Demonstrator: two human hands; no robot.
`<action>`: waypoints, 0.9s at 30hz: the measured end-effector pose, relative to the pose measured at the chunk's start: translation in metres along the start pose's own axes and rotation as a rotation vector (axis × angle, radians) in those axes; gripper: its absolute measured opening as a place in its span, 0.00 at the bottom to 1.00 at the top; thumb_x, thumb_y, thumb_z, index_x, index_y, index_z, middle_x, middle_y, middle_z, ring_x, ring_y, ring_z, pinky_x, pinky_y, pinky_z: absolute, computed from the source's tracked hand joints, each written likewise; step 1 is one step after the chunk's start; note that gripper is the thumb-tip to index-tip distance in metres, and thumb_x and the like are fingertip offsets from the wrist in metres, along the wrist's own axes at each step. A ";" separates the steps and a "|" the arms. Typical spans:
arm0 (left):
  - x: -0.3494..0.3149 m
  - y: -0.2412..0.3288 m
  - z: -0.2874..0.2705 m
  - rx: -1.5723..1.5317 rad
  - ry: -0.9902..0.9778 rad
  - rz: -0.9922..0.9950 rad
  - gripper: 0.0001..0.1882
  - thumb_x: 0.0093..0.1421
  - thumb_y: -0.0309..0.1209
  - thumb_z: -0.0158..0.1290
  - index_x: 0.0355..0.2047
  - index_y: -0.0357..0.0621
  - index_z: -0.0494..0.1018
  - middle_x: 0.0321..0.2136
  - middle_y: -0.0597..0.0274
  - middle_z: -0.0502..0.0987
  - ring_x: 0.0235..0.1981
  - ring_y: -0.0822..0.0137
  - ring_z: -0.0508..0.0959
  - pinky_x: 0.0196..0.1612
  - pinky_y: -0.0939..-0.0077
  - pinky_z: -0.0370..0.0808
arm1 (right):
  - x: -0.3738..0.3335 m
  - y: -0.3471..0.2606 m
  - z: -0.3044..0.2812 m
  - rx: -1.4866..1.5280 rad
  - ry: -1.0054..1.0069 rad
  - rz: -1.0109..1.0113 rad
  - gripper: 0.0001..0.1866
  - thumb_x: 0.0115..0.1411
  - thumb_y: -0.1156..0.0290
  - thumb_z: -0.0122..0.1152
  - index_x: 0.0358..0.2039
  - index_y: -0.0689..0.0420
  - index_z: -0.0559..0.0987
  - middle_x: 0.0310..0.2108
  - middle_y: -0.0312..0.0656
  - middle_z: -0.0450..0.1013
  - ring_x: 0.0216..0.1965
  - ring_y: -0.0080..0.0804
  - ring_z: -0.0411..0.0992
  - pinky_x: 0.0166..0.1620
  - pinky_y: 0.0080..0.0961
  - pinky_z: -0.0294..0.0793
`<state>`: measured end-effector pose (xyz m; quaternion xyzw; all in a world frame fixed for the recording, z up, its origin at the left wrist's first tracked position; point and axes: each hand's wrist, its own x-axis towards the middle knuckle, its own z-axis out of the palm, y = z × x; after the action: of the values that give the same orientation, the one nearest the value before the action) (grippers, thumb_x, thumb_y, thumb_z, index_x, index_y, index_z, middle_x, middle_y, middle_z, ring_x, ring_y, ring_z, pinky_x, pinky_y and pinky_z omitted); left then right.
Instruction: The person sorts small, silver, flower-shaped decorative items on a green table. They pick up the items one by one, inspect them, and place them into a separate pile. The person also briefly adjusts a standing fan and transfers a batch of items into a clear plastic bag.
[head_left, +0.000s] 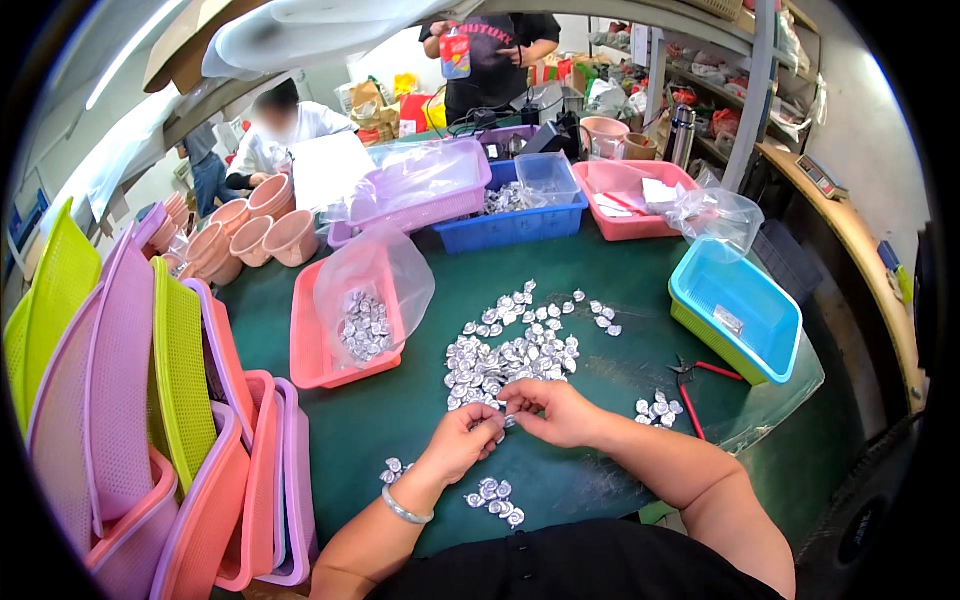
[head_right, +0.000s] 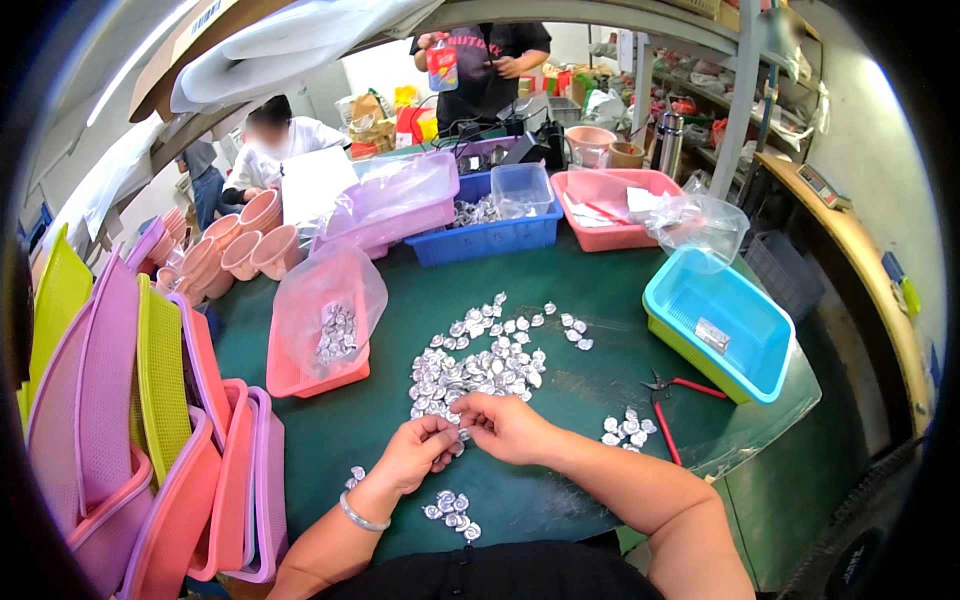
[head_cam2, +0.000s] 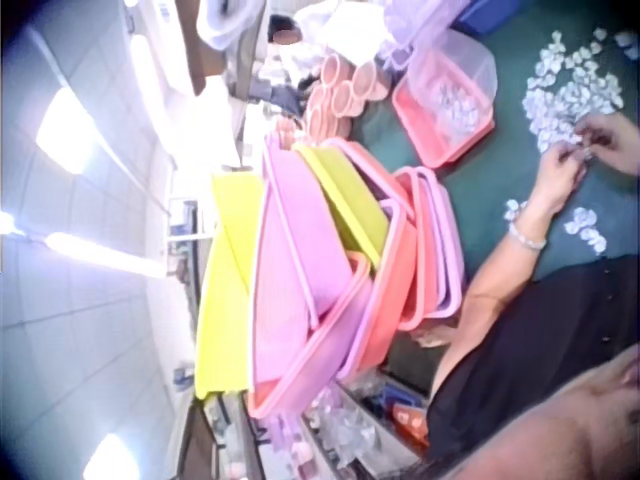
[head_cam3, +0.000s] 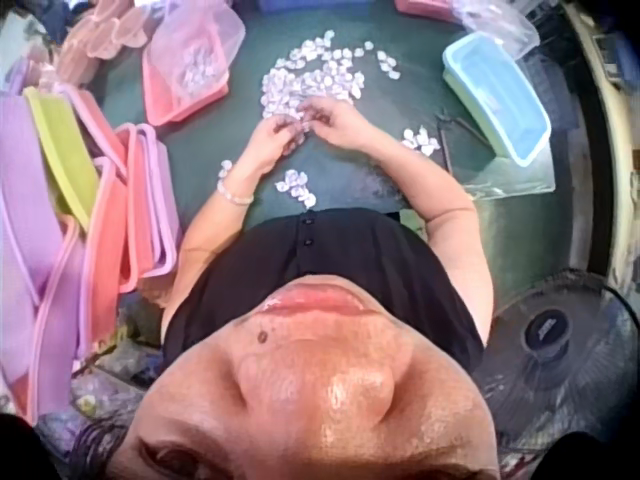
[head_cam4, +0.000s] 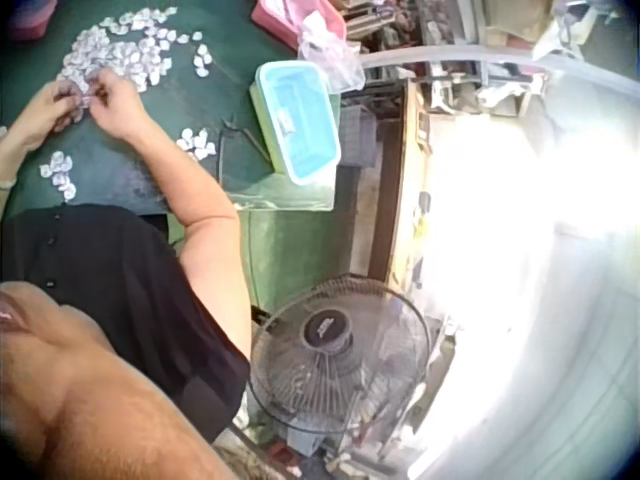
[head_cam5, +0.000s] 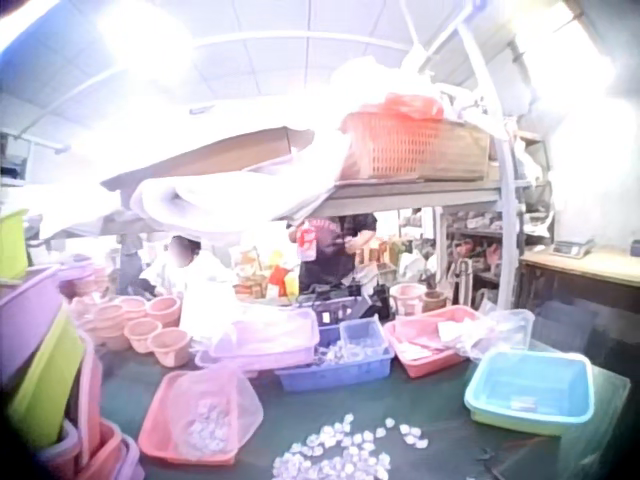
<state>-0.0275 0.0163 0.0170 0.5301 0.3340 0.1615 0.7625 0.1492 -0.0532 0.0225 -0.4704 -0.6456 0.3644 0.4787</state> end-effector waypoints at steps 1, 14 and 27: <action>0.001 0.000 0.000 -0.005 0.000 -0.008 0.05 0.59 0.27 0.49 0.31 0.39 0.71 0.22 0.66 0.72 0.19 0.79 0.68 0.20 0.88 0.64 | -0.001 0.000 0.000 -0.003 0.005 0.004 0.16 0.52 0.83 0.52 0.43 0.61 0.70 0.28 0.39 0.72 0.30 0.21 0.70 0.34 0.19 0.70; 0.000 0.000 -0.001 0.063 0.002 0.023 0.06 0.59 0.30 0.49 0.29 0.41 0.71 0.21 0.69 0.71 0.19 0.80 0.68 0.20 0.88 0.64 | 0.001 -0.005 -0.001 -0.147 0.049 -0.084 0.15 0.51 0.83 0.54 0.41 0.60 0.72 0.28 0.38 0.72 0.29 0.24 0.71 0.33 0.20 0.71; 0.003 -0.007 -0.006 0.038 0.069 0.166 0.03 0.57 0.25 0.48 0.27 0.41 0.70 0.18 0.70 0.69 0.17 0.81 0.66 0.18 0.87 0.62 | -0.001 0.003 0.001 -0.149 0.071 0.011 0.16 0.52 0.80 0.57 0.44 0.60 0.72 0.32 0.36 0.72 0.32 0.21 0.70 0.36 0.18 0.70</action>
<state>-0.0301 0.0191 0.0081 0.5643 0.3178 0.2360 0.7245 0.1490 -0.0537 0.0190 -0.5208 -0.6511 0.3010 0.4628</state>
